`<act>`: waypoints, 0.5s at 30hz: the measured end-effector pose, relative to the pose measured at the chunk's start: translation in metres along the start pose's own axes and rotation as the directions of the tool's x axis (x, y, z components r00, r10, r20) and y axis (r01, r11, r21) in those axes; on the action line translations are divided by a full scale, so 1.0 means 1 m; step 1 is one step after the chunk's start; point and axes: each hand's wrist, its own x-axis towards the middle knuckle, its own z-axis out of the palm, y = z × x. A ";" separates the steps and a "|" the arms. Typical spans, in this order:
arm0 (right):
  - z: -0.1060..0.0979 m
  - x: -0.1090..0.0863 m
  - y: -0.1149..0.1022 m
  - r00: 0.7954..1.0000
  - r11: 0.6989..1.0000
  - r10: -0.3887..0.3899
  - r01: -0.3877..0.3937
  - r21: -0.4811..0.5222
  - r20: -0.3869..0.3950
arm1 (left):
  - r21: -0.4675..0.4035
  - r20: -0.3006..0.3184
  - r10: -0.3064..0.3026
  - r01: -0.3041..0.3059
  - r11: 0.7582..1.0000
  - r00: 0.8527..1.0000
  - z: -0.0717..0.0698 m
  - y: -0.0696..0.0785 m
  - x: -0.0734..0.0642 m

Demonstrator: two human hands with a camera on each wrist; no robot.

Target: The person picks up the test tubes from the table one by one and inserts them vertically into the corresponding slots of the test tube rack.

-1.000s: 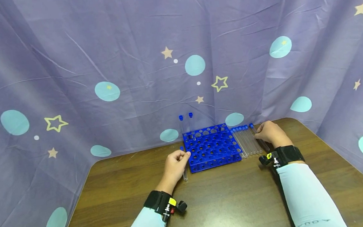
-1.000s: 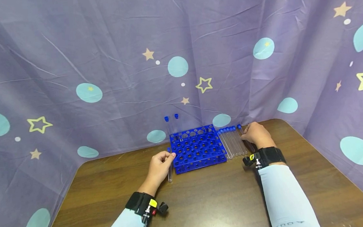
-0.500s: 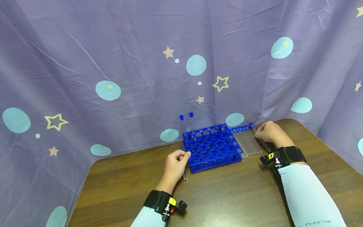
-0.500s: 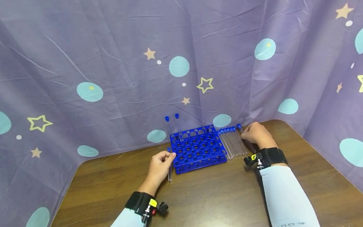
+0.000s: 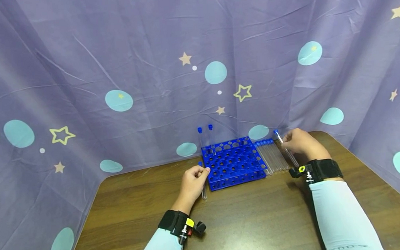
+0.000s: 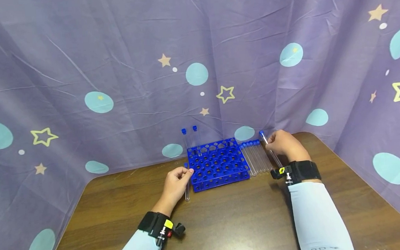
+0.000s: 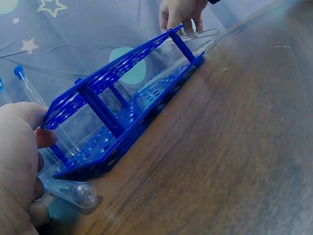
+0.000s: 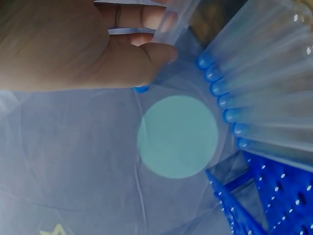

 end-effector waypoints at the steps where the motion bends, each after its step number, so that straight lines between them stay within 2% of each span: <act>1: -0.001 -0.001 -0.002 1.000 1.000 -0.007 0.007 -0.001 -0.007 | 0.000 -0.001 0.002 -0.002 1.000 1.000 0.000 0.000 0.000; 10: -0.010 -0.006 -0.022 0.998 0.999 -0.053 0.053 -0.001 -0.018 | -0.003 -0.002 0.010 -0.010 1.000 1.000 0.000 -0.001 0.000; 15: -0.015 -0.009 -0.037 0.993 0.995 -0.095 0.097 0.022 -0.077 | 0.007 0.000 0.010 -0.010 1.000 1.000 0.001 -0.001 0.001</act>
